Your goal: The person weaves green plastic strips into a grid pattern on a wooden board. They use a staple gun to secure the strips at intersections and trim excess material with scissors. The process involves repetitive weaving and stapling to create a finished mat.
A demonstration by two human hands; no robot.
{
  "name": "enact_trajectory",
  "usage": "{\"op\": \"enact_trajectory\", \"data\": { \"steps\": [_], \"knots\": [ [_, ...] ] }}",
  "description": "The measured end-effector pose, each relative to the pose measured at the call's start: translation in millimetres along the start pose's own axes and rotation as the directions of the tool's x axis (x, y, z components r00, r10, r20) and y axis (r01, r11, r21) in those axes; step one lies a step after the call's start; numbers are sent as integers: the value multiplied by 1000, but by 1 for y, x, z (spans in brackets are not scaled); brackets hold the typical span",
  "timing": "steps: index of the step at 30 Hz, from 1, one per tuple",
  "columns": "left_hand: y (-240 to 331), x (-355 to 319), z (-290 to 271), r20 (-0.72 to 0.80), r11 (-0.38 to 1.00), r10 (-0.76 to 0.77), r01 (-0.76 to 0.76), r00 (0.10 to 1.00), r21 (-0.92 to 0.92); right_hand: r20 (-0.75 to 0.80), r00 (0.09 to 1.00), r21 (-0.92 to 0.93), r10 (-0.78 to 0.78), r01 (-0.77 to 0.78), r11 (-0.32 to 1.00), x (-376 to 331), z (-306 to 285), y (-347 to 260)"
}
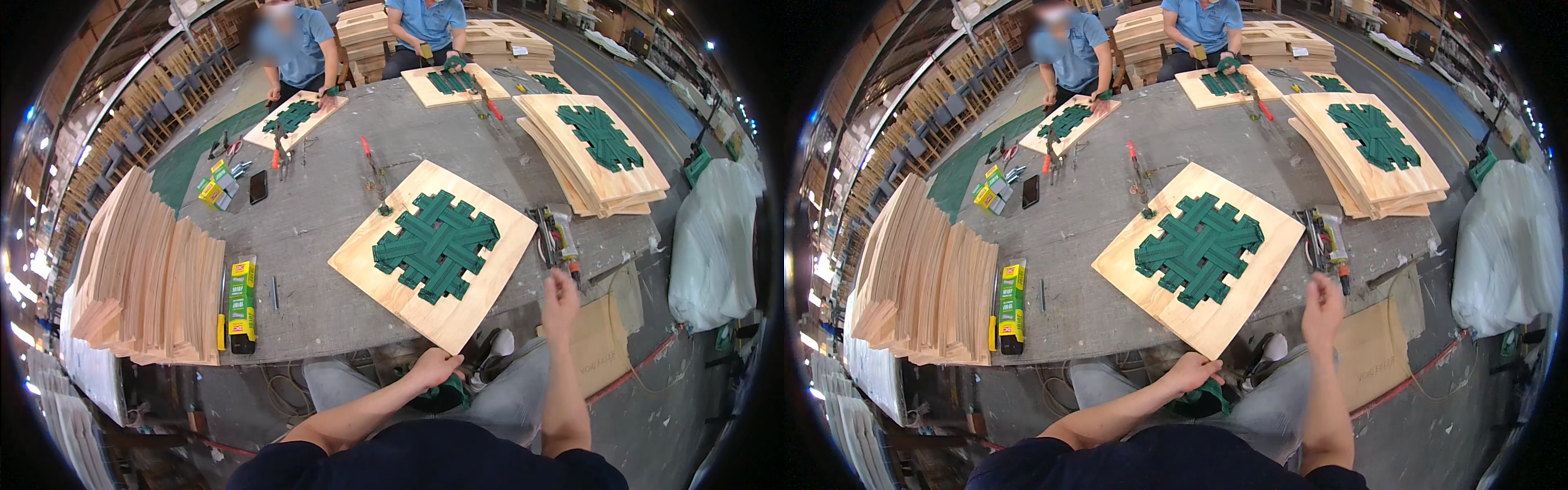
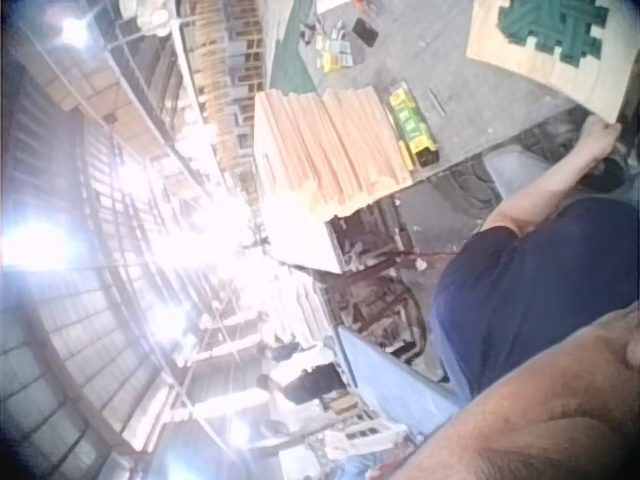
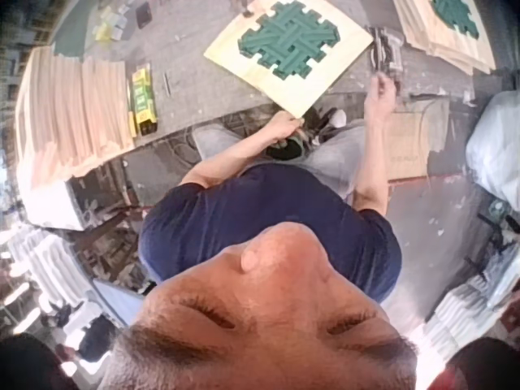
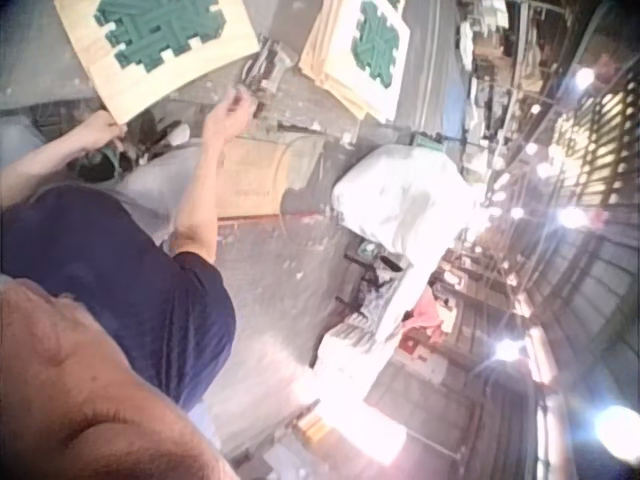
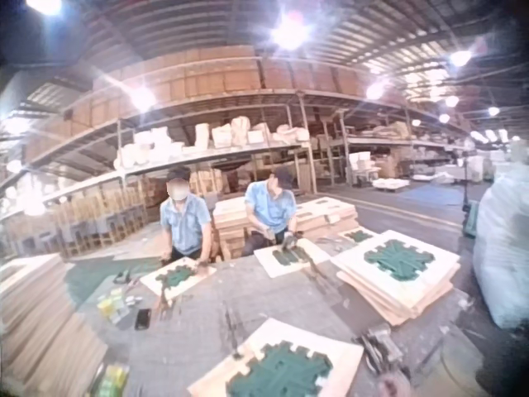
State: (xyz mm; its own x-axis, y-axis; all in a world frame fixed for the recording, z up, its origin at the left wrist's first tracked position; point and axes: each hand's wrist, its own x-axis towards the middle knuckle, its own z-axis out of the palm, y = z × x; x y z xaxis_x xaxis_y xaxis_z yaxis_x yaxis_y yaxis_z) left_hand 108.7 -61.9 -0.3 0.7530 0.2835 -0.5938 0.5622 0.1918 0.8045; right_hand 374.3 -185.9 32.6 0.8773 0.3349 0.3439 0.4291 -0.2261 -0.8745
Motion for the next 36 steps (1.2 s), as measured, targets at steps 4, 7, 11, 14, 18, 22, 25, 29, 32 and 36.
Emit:
{"op": "enact_trajectory", "data": {
  "steps": [4,7,11,14,18,22,25,29,32,36],
  "knots": [
    [-23,-25,-11,58,909,126,-138,990,393,409,820,116,401,-483,868,-96,-11,-5],
    [5,-44,-20,-165,943,288,-249,943,222,787,474,-152,394,-470,869,-142,-29,-30],
    [74,-59,-6,-493,764,525,-640,694,-86,895,444,157,33,-383,910,-164,-1,-81],
    [92,-65,11,-510,619,691,-784,513,49,778,612,324,142,-584,744,-142,20,-101],
    [79,-74,19,-514,621,640,-778,571,-91,532,845,503,-43,-275,819,-112,28,-127],
    [84,-77,-15,-310,781,603,-624,735,38,737,674,353,40,-435,828,-100,17,-116],
    [96,-65,-37,-156,881,379,-408,912,-241,855,517,251,35,-473,845,-106,21,-115],
    [112,-34,-70,-90,907,395,-404,914,-121,870,481,247,108,-614,750,-107,28,-118],
    [146,9,-102,-122,879,475,-462,871,119,876,469,312,109,-725,614,-123,28,-102],
    [192,67,-147,-65,851,409,-355,910,388,929,279,116,244,-844,524,-165,17,-77]
  ]
}}
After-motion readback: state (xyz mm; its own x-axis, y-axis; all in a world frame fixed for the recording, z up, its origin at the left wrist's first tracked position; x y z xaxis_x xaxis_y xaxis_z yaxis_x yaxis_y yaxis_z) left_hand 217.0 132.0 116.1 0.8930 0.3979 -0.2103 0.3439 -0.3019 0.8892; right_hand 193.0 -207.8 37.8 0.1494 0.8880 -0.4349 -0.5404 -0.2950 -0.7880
